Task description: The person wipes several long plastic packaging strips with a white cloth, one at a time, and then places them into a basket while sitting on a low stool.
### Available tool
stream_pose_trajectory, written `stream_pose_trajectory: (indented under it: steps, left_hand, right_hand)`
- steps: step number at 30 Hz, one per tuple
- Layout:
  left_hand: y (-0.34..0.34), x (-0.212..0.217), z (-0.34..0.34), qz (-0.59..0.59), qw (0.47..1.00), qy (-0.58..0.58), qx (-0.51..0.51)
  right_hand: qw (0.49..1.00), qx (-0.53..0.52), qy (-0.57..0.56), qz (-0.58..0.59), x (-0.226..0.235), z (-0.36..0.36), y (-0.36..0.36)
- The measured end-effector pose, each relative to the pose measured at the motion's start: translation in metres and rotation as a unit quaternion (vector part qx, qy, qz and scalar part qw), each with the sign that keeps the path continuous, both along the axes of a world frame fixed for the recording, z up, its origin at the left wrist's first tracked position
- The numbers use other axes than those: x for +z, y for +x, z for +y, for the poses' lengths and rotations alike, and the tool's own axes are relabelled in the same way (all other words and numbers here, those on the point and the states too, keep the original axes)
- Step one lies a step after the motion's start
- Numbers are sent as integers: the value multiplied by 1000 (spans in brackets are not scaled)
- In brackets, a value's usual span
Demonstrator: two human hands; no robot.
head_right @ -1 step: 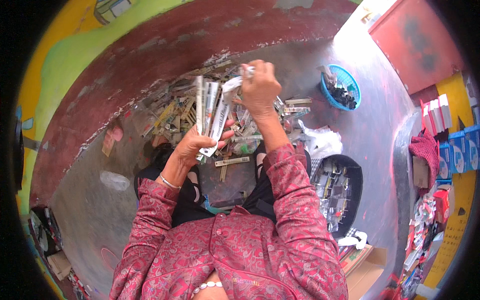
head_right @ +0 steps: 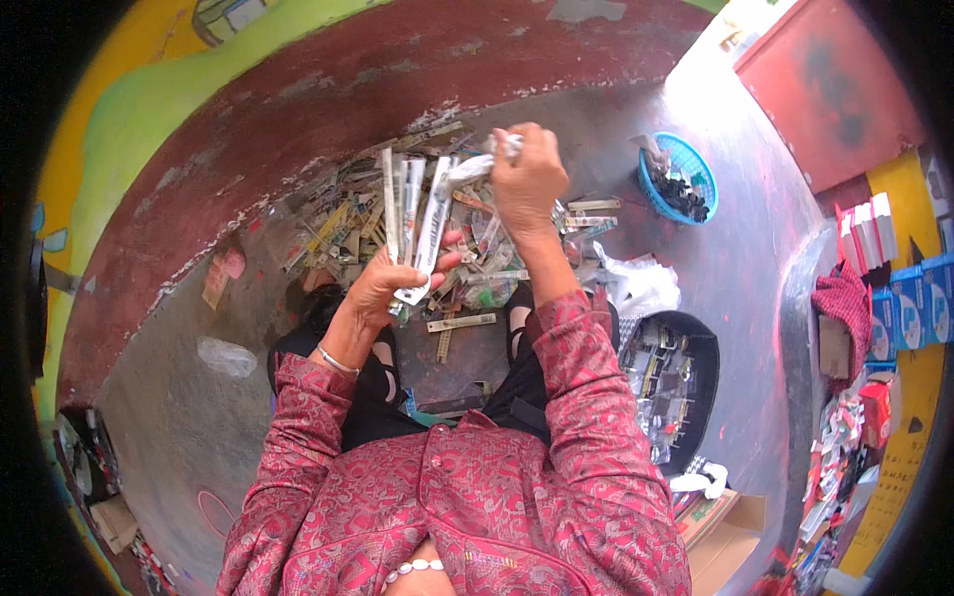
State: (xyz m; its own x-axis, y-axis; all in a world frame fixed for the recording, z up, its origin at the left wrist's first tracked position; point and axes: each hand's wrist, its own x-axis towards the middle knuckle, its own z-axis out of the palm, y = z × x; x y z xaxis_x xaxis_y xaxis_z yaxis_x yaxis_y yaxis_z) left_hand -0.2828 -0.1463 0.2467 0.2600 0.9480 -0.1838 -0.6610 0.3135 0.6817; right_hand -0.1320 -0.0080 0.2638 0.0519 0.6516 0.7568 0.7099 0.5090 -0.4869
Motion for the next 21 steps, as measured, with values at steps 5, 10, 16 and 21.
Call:
stream_pose_trajectory:
  steps: [5, 10, 16, 21]
  left_hand:
    - [-4, -5, 9, 1, 999, 6, 43]
    - [-8, -23, 3, 182, 982, 16, -44]
    - [-4, -14, 2, 44, 997, 19, -61]
    - [-4, -14, -1, -42, 997, 14, -63]
  right_hand:
    - [794, 254, -455, 312, 14, -29, 13]
    - [808, 337, -481, 52, 5, -45, -14]
    - [713, 431, -518, 193, -1, -39, -8]
    - [642, 448, -546, 299, 5, -40, -4]
